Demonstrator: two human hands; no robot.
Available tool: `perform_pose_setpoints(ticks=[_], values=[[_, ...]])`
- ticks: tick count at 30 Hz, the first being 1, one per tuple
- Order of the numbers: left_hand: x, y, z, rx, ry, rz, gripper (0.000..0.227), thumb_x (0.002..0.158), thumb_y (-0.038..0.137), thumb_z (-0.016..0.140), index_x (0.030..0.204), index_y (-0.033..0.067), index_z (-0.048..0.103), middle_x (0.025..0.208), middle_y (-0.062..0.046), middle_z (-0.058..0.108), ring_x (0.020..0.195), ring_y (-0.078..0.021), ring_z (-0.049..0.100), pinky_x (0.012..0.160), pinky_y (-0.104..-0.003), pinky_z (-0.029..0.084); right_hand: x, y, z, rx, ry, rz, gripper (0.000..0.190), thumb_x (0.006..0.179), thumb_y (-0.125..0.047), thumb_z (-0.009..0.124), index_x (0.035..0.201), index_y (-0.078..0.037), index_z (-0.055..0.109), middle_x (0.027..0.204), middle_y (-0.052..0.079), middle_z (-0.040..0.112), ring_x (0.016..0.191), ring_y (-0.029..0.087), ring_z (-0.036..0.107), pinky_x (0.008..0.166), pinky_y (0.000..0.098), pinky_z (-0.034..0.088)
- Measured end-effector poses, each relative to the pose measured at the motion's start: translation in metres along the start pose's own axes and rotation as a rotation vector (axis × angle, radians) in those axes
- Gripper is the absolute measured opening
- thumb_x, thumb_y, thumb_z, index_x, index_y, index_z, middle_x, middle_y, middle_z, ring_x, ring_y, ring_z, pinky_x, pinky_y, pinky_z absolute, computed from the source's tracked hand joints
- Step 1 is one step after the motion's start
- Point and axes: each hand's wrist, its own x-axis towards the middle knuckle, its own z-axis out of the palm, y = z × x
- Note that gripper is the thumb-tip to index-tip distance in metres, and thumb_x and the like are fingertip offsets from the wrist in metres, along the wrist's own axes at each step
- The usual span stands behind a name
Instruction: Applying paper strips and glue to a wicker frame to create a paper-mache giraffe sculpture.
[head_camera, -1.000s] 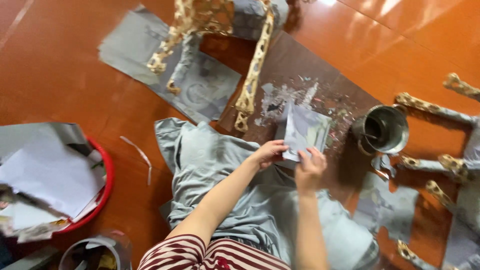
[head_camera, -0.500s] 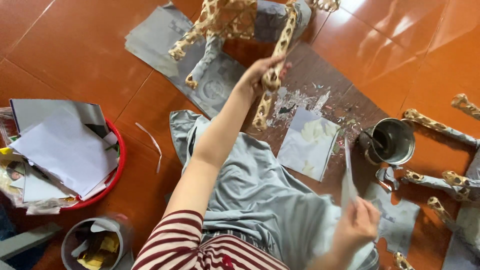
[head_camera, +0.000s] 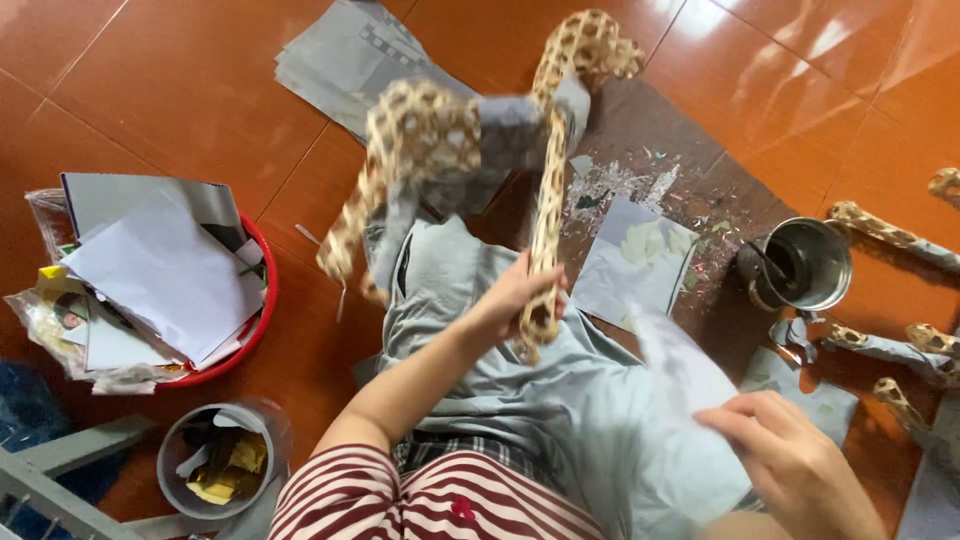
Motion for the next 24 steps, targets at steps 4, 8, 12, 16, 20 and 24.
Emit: perform_pose_setpoints(ticks=[4,8,12,16,20,24], values=[[-0.012,-0.020,-0.022,0.051,-0.105,-0.088,0.077,0.099,0.026,0.063,0.158,0.0075,0.016,0.112,-0.019,0.055,0.084,-0.0290,0.067,0.071,-0.044,0.061,0.026,0.010,-0.025,0.136,-0.174,-0.185,0.028,0.080,-0.003,0.068,0.106,-0.011,0.076,0.098,0.005,0.072,0.093,0.021,0.069,0.077,0.0303,0.057],[-0.036,0.035,-0.018,0.969,-0.040,0.456,0.086,0.105,0.033,0.064,0.165,0.0038,0.010,0.167,-0.023,0.026,0.148,-0.0361,0.042,0.120,-0.047,0.038,0.068,0.007,-0.033,0.180,-0.263,-0.227,0.028,0.079,-0.006,0.072,0.106,-0.011,0.076,0.096,0.003,0.073,0.086,0.019,0.070,0.071,0.0291,0.059],[-0.082,0.081,0.036,0.953,-0.478,0.702,0.089,0.099,0.036,0.073,0.167,0.0018,0.026,0.165,-0.022,0.039,0.156,-0.0326,0.037,0.137,-0.043,0.028,0.135,-0.033,-0.038,0.244,-0.231,-0.188,0.028,0.075,-0.002,0.073,0.103,-0.005,0.074,0.089,0.007,0.074,0.081,0.019,0.074,0.070,0.0312,0.059],[-0.088,0.067,0.067,0.976,-0.502,0.597,0.097,0.090,0.029,0.081,0.162,-0.0006,0.023,0.157,-0.023,0.043,0.147,-0.0299,0.045,0.124,-0.042,0.037,0.185,-0.013,-0.029,0.245,-0.181,-0.159,0.031,0.078,0.004,0.067,0.108,-0.003,0.074,0.095,0.009,0.077,0.087,0.016,0.074,0.077,0.0285,0.059],[-0.057,0.062,0.031,0.735,-0.127,0.412,0.070,0.091,0.007,0.072,0.155,0.0031,0.045,0.126,-0.014,0.067,0.112,-0.0191,0.065,0.097,-0.032,0.054,0.234,0.028,-0.015,0.344,-0.016,0.102,0.023,0.093,-0.002,0.068,0.113,-0.008,0.076,0.097,0.006,0.077,0.086,0.015,0.069,0.077,0.0279,0.056],[-0.005,0.080,-0.039,0.457,0.027,0.187,0.030,0.092,0.004,0.072,0.122,-0.0003,0.073,0.097,-0.008,0.076,0.081,-0.0134,0.068,0.073,-0.026,0.058,0.297,0.079,0.028,0.283,-0.045,0.472,0.027,0.094,-0.001,0.062,0.109,-0.017,0.079,0.101,0.001,0.077,0.091,0.017,0.067,0.082,0.0361,0.053]])
